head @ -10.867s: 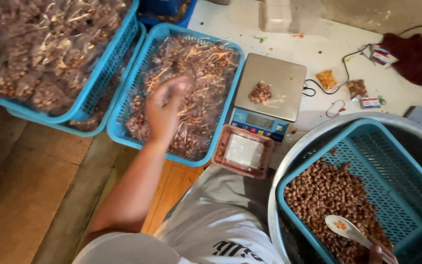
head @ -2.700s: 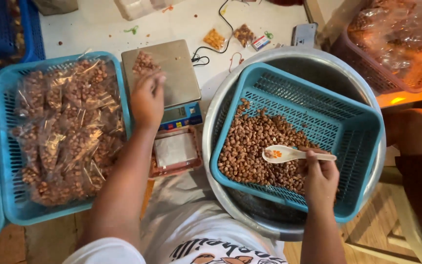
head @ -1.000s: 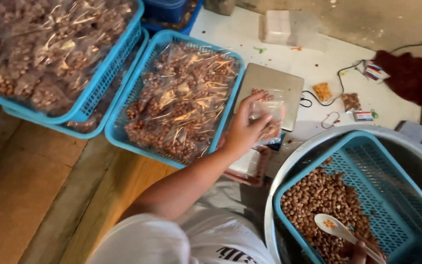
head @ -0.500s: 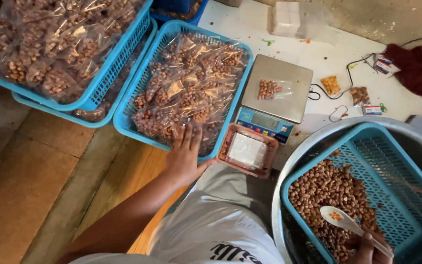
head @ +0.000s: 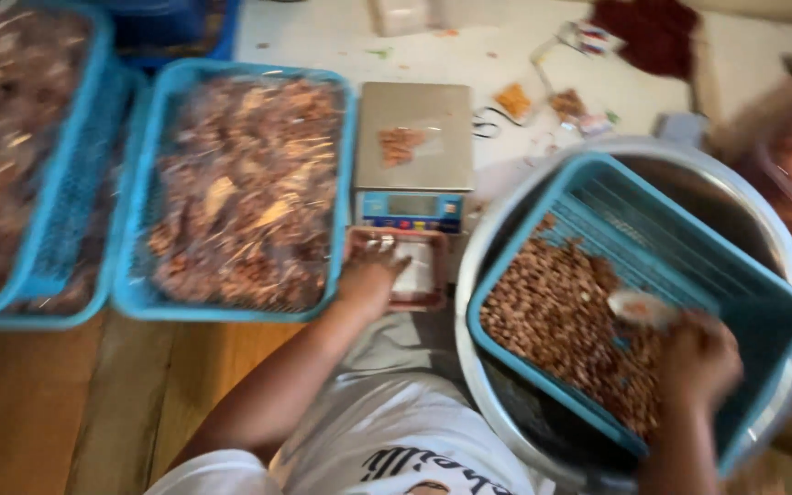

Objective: Scooping peanuts into small plastic bags, weighing them on a digital scale, and organizing the finished bags into baskets.

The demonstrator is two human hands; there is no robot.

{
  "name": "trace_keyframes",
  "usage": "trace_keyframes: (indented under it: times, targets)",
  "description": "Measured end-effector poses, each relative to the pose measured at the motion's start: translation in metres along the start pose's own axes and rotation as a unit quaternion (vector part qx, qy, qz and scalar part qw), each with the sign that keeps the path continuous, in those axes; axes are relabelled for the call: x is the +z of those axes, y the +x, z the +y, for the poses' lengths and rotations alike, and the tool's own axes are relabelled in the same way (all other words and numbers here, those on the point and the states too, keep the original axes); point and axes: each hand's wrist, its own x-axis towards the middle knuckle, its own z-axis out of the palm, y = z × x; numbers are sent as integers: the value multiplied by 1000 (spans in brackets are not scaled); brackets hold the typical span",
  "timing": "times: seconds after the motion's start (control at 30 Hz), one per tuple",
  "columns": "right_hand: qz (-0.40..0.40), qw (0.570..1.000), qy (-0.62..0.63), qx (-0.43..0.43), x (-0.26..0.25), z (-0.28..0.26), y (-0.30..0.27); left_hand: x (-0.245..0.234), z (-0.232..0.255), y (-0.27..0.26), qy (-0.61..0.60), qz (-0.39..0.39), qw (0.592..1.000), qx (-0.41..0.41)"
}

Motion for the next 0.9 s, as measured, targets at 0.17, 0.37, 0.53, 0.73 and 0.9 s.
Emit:
trace_keyframes:
  times: [0.17, 0.37, 0.53, 0.73, 0.9]
  targets:
    - [-96, 993, -71, 21, 35, -75, -10, 31, -13, 8, -33, -114, 992, -31]
    - [-219, 941, 147, 212, 63, -119, -24, 2, -6, 7, -85, 1, 996, -30]
    - [-186, 926, 284, 167, 49, -126, -11, -75, 44, 32, -516, 208, 827, -84]
    - [-162, 942, 268, 121, 11, -191, 1, -130, 129, 31, -737, 72, 671, 40]
    - [-80, 940, 323, 75, -22, -219, 9, -70, 153, 49, -693, 25, 716, 85]
